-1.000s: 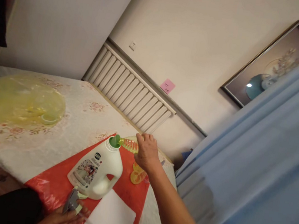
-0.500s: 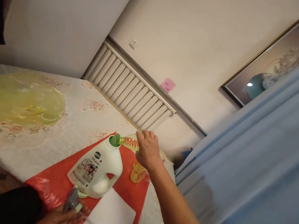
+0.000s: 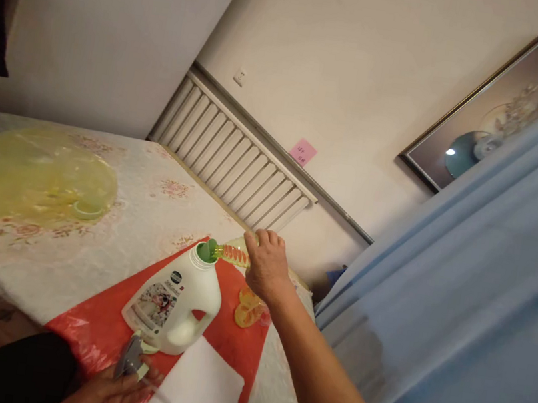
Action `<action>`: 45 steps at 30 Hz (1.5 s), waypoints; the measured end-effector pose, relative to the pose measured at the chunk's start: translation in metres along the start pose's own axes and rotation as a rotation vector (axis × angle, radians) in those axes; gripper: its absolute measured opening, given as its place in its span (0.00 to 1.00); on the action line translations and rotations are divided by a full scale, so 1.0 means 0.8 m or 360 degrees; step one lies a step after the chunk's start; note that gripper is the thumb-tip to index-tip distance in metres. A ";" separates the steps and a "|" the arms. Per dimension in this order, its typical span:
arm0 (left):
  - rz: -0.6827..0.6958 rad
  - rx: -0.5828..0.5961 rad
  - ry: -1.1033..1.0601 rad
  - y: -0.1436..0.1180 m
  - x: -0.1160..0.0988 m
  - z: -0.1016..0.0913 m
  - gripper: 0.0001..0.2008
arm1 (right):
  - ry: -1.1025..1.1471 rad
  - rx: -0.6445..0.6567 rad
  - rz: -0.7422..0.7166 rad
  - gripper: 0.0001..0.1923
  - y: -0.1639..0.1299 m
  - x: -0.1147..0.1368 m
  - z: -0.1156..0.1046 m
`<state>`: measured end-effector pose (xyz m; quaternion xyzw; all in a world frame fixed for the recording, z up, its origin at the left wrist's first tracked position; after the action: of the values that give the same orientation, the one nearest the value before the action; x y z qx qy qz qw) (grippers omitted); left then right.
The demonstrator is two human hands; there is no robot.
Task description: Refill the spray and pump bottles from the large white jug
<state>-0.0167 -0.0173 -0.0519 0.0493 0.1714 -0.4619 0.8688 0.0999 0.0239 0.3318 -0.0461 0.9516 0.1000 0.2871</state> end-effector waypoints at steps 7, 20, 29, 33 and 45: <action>0.0044 -0.0061 0.0041 0.002 0.002 -0.008 0.12 | -0.0018 0.0000 -0.0039 0.28 0.002 0.004 -0.008; 0.0004 -0.0008 0.0051 0.002 0.002 -0.005 0.11 | -0.0073 -0.0022 -0.0112 0.26 0.007 0.012 -0.021; -0.0029 -0.0082 -0.0096 -0.002 0.002 -0.002 0.17 | -0.0105 -0.0049 -0.0143 0.26 0.008 0.015 -0.023; 0.0008 -0.0045 0.0003 0.000 0.002 -0.002 0.14 | -0.0102 -0.0048 -0.0149 0.26 0.008 0.017 -0.025; 0.0001 -0.0037 0.0075 -0.004 0.001 0.005 0.13 | -0.0111 -0.0074 -0.0153 0.25 0.006 0.017 -0.026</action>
<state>-0.0178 -0.0204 -0.0478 0.0501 0.1972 -0.4583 0.8652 0.0764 0.0235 0.3417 -0.0950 0.9351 0.1095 0.3233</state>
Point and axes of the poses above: each hand's wrist, its own y-axis towards the middle knuckle, its own z-axis out of the palm, x = y × z, the point moved 6 cm from there along y, towards the middle knuckle, and after that the axes turned 12 degrees about x, right-handed, at the moved point
